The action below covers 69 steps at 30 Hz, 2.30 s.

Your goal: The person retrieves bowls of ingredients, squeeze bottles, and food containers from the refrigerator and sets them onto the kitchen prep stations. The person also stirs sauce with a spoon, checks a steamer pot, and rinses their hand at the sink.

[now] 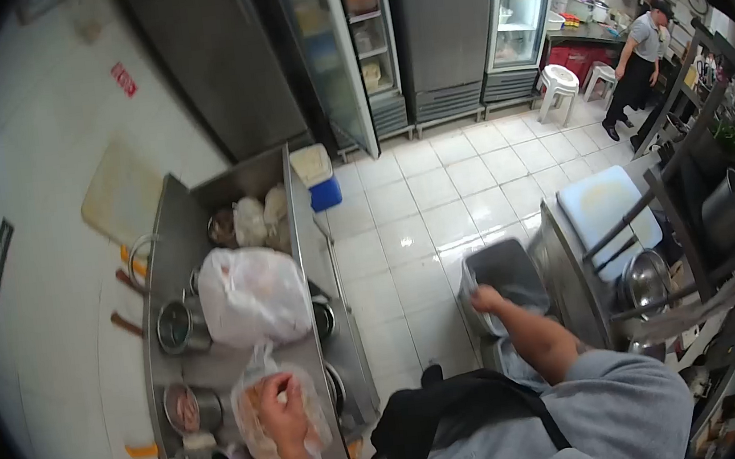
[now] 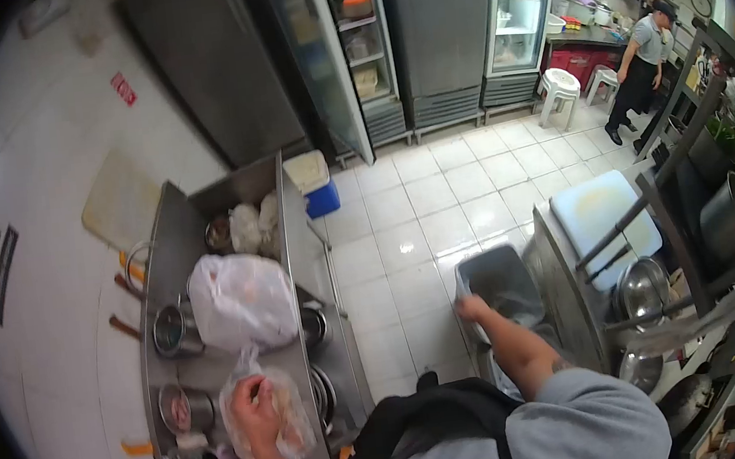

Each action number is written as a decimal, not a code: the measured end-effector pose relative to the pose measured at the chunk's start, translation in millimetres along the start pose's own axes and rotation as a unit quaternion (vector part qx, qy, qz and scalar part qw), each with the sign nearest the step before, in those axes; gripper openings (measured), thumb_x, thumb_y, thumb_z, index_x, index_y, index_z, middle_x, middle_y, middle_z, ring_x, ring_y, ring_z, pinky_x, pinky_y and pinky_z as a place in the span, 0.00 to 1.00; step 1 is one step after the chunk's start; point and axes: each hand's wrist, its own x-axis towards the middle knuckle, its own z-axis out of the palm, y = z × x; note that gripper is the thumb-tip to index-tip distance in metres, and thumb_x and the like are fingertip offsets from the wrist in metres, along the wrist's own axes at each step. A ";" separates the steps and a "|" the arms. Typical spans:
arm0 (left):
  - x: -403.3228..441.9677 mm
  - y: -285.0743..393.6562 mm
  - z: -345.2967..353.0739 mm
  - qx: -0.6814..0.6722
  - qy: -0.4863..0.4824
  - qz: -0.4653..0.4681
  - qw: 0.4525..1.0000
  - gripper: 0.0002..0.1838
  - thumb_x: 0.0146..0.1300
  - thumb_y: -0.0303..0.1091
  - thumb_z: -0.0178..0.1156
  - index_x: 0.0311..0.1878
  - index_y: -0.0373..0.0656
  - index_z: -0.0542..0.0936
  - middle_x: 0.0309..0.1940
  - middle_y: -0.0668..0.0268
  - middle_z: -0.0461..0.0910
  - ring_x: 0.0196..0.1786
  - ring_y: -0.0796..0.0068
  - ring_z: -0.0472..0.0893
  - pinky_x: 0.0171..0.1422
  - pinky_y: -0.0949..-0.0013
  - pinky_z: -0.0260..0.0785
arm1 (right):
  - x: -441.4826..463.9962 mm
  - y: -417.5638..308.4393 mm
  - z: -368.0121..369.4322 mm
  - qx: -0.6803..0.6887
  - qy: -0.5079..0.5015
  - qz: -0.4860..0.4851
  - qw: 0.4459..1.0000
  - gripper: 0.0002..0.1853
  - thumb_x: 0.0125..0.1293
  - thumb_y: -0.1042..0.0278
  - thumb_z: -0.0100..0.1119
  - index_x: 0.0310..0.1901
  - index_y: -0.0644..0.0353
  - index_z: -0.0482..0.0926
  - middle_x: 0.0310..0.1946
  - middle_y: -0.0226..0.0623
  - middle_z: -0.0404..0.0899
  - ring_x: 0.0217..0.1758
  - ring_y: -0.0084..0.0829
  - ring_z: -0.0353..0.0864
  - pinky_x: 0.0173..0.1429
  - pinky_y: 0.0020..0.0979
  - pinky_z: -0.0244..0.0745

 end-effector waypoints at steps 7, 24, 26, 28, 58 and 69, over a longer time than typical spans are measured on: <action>207.2 104.8 163.6 0.024 -0.099 0.232 0.967 0.15 0.58 0.28 0.66 0.47 0.36 0.79 0.49 0.52 0.77 0.50 0.54 0.78 0.57 0.60 0.71 | -201.0 254.3 177.4 0.148 -0.171 0.215 0.950 0.13 0.54 0.60 0.65 0.39 0.56 0.86 0.38 0.47 0.85 0.43 0.38 0.85 0.50 0.40 0.79; 388.1 -225.7 423.8 0.255 -0.423 -0.216 0.842 0.22 0.63 0.49 0.60 0.49 0.39 0.82 0.42 0.51 0.84 0.46 0.52 0.83 0.52 0.57 0.74 | 382.9 179.8 -132.3 0.116 0.039 0.125 0.985 0.22 0.61 0.49 0.52 0.38 0.61 0.85 0.40 0.50 0.85 0.47 0.50 0.83 0.55 0.44 0.76; 359.0 -289.9 418.0 0.249 -0.395 -0.298 0.833 0.21 0.62 0.47 0.60 0.48 0.40 0.83 0.40 0.52 0.84 0.45 0.52 0.84 0.50 0.55 0.74 | 448.3 163.4 -209.8 0.176 0.106 0.121 0.971 0.20 0.61 0.52 0.53 0.40 0.62 0.84 0.39 0.50 0.85 0.44 0.47 0.84 0.53 0.42 0.77; 341.9 -305.5 412.8 0.296 -0.425 -0.240 0.821 0.19 0.63 0.46 0.59 0.48 0.42 0.83 0.38 0.52 0.85 0.44 0.53 0.84 0.49 0.55 0.75 | 505.0 151.1 -262.8 0.281 0.135 0.149 0.938 0.18 0.61 0.56 0.56 0.41 0.63 0.84 0.36 0.47 0.86 0.41 0.41 0.85 0.50 0.38 0.79; 1084.9 101.9 949.6 -0.241 0.053 0.005 0.969 0.12 0.70 0.37 0.58 0.42 0.37 0.80 0.29 0.68 0.81 0.31 0.80 0.79 0.36 0.75 0.71 | 861.8 346.7 -501.7 0.458 -0.022 0.294 0.838 0.14 0.66 0.64 0.57 0.48 0.64 0.77 0.32 0.43 0.83 0.25 0.34 0.81 0.23 0.33 0.71; 1316.4 105.1 928.5 0.140 0.050 -0.031 0.988 0.26 0.64 0.44 0.60 0.61 0.39 0.75 0.48 0.47 0.82 0.51 0.49 0.82 0.57 0.56 0.72 | 920.6 462.3 -561.6 0.485 -0.031 0.374 0.790 0.17 0.71 0.67 0.47 0.57 0.64 0.74 0.40 0.53 0.82 0.29 0.43 0.83 0.24 0.38 0.73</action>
